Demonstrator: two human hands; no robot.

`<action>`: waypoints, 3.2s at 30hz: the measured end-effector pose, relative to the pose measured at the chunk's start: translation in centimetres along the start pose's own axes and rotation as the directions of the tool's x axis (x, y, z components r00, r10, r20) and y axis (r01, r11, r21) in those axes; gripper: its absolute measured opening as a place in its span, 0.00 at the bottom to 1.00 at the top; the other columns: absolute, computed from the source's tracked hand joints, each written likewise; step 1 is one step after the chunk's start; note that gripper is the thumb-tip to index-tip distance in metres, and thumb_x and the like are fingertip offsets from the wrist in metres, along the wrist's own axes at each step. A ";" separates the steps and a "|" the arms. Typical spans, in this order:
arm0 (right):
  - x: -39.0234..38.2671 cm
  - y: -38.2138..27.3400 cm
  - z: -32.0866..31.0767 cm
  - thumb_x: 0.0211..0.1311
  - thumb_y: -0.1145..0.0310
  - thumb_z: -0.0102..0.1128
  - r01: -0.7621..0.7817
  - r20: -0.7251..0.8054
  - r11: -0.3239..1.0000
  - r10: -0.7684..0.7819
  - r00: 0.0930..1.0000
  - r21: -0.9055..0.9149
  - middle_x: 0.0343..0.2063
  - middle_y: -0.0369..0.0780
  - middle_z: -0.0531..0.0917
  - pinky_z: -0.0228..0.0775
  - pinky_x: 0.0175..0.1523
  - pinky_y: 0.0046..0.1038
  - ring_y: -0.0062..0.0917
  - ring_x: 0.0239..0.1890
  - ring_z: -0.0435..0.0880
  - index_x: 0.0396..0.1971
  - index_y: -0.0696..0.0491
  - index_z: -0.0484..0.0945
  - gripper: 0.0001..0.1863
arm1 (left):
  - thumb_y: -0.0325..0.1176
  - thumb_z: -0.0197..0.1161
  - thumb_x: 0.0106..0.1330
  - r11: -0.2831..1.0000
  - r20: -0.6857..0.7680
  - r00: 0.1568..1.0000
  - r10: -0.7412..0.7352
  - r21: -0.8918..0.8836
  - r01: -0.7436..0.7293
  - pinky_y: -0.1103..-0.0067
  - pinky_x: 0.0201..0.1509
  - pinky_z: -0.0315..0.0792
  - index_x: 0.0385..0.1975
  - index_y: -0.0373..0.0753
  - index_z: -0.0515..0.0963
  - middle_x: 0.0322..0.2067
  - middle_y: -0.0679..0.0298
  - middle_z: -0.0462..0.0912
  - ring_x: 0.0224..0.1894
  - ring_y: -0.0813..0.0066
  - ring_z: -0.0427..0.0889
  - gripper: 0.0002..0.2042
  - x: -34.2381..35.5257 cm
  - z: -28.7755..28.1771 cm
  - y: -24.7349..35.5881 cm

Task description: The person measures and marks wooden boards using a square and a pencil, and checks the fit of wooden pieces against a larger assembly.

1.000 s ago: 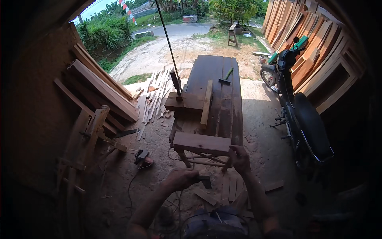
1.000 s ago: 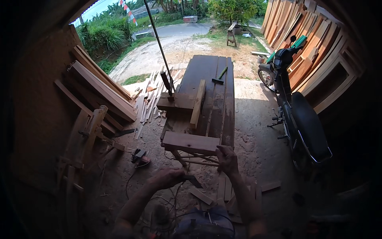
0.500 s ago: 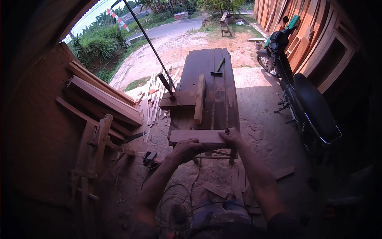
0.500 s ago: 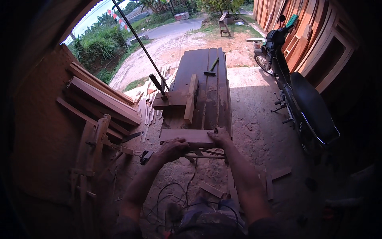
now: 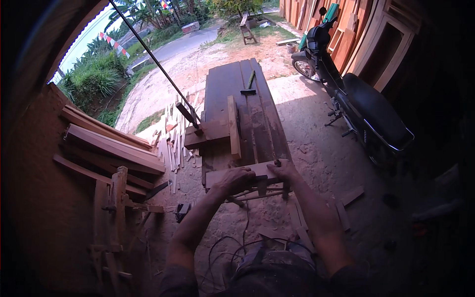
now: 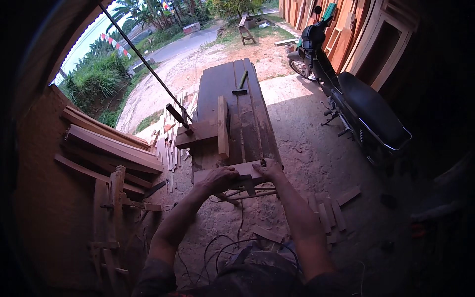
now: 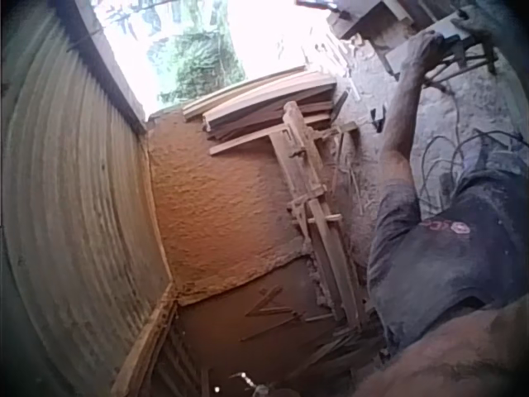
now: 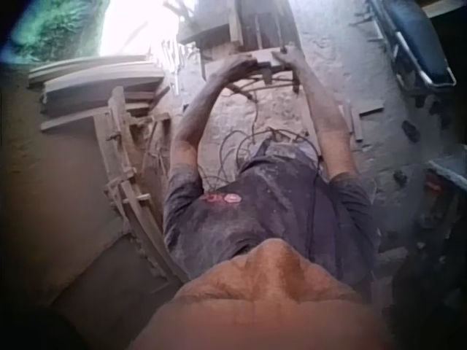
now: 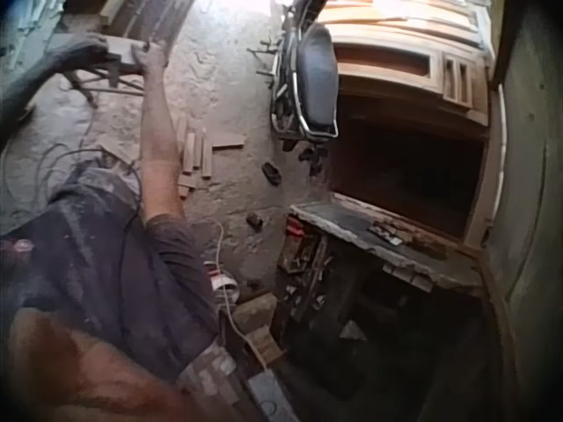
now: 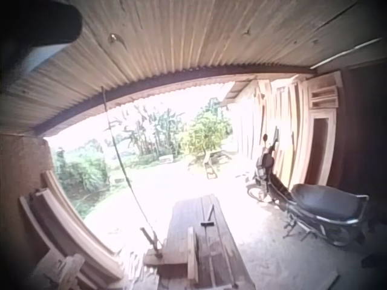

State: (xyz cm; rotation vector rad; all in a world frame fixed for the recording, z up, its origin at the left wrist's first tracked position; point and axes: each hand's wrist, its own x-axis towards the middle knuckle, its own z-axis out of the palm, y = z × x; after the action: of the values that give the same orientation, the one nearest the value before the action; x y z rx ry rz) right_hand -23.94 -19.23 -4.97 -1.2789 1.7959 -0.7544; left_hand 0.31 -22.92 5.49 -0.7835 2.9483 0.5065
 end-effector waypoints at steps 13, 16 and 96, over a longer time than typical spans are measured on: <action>-1.6 -0.1 0.9 0.58 0.43 0.68 0.039 -0.100 0.995 -0.029 0.995 0.097 0.38 0.49 0.87 0.76 0.49 0.34 0.37 0.43 0.87 0.43 0.60 0.83 0.31 | 0.34 0.57 0.65 1.000 -0.098 0.995 0.001 0.029 0.002 0.62 0.43 0.74 0.39 0.40 0.69 0.37 0.56 0.78 0.44 0.53 0.80 0.08 -0.8 3.6 -0.3; -1.5 0.2 1.2 0.58 0.42 0.68 0.044 -0.092 0.995 -0.036 0.995 0.093 0.40 0.49 0.87 0.76 0.50 0.35 0.38 0.45 0.87 0.44 0.60 0.83 0.32 | 0.34 0.57 0.65 0.999 -0.103 0.995 0.008 0.037 -0.005 0.62 0.43 0.74 0.38 0.40 0.68 0.37 0.55 0.78 0.43 0.52 0.80 0.08 -0.9 3.6 -0.4; -14.6 5.4 6.9 0.69 0.66 0.61 0.085 -0.297 0.877 0.067 0.953 0.473 0.29 0.36 0.83 0.77 0.36 0.24 0.19 0.30 0.83 0.46 0.58 0.79 0.13 | 0.31 0.59 0.63 0.998 -0.019 0.999 0.026 0.064 -0.025 0.58 0.59 0.62 0.40 0.42 0.71 0.40 0.59 0.77 0.51 0.54 0.73 0.07 -0.3 3.4 -0.9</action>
State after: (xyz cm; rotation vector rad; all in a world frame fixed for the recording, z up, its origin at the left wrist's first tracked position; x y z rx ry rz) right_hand -17.92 -3.85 -9.13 -0.8680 1.6803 -1.3702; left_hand 0.95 -22.43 2.04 -0.7495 2.9803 0.4063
